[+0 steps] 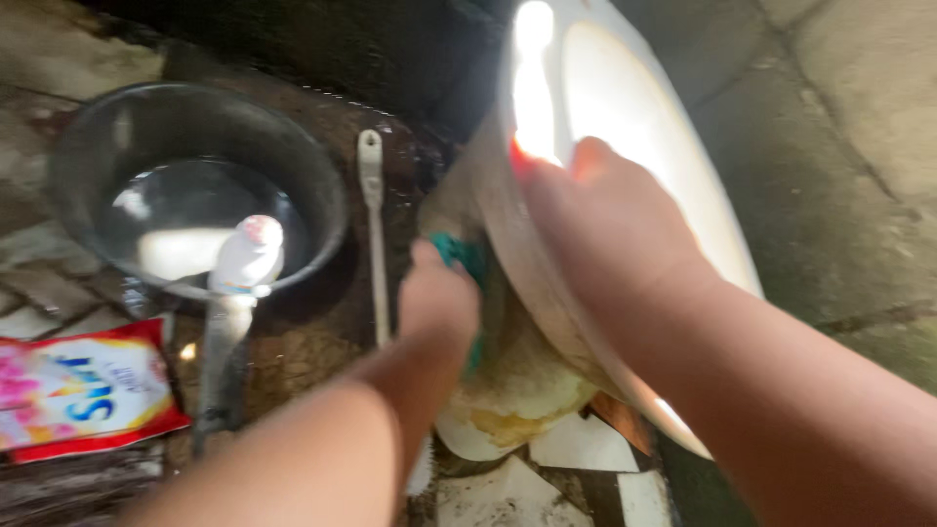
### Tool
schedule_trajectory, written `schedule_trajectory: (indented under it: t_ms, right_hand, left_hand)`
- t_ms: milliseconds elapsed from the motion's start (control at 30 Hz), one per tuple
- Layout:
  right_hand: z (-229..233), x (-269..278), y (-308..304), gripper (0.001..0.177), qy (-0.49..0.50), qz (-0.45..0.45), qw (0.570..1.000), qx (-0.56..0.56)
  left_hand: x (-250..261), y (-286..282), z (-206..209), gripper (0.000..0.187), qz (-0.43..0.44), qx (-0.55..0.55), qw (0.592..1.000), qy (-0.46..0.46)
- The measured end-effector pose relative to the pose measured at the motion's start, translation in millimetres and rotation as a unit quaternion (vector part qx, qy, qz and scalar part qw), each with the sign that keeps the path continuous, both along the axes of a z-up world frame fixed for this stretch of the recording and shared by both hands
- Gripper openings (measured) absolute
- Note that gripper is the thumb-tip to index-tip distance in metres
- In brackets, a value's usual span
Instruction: The person scrubs the inside of a white toilet bowl with a long-handled brush, then switches to a small green hand brush to scrub the rim and exterior base. The person rinses the brushes in a metal pot and pours water into the bowl to flush.
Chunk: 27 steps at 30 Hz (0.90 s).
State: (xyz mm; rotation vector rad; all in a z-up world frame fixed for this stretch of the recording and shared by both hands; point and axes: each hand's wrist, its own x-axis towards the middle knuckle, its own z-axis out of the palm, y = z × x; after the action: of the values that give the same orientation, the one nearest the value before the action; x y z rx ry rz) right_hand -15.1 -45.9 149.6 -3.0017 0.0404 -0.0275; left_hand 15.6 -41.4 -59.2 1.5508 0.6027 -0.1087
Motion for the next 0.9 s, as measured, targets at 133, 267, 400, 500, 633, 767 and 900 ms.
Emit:
schedule_trajectory:
  t_ms: [133,267,400,500,633,767,900]
  right_hand:
    - [2.1,1.0,8.8,0.055,0.027,-0.036,0.999,-0.029]
    - [2.6,-3.1,3.7,0.052,0.035,-0.06,0.998,-0.01]
    - [0.7,4.5,0.2,0.053,0.0,0.008,1.0,-0.008]
    - [0.2,7.3,-1.8,0.052,0.038,-0.051,0.998,-0.016]
    - [3.7,1.3,12.8,0.053,0.022,-0.029,0.999,-0.027]
    - [9.2,-8.0,14.2,0.053,0.045,-0.086,0.995,-0.035]
    - [7.5,-12.5,14.2,0.051,0.037,-0.067,0.997,0.001]
  left_hand:
    - [-40.5,-4.5,3.3,0.029,-0.067,-0.048,0.995,0.052]
    - [-8.2,3.3,-1.7,0.03,-0.022,-0.12,0.988,0.091]
    - [57.4,18.6,-3.1,0.042,0.066,-0.091,0.993,0.048]
    - [33.4,6.6,-9.7,0.045,0.002,-0.015,1.0,0.014]
    - [-31.7,-19.2,22.8,0.064,0.031,-0.375,0.907,0.19]
    - [-73.7,-24.0,28.3,0.033,-0.034,-0.195,0.974,0.106]
    - [-43.8,-32.3,-1.2,0.028,-0.012,-0.236,0.966,0.108]
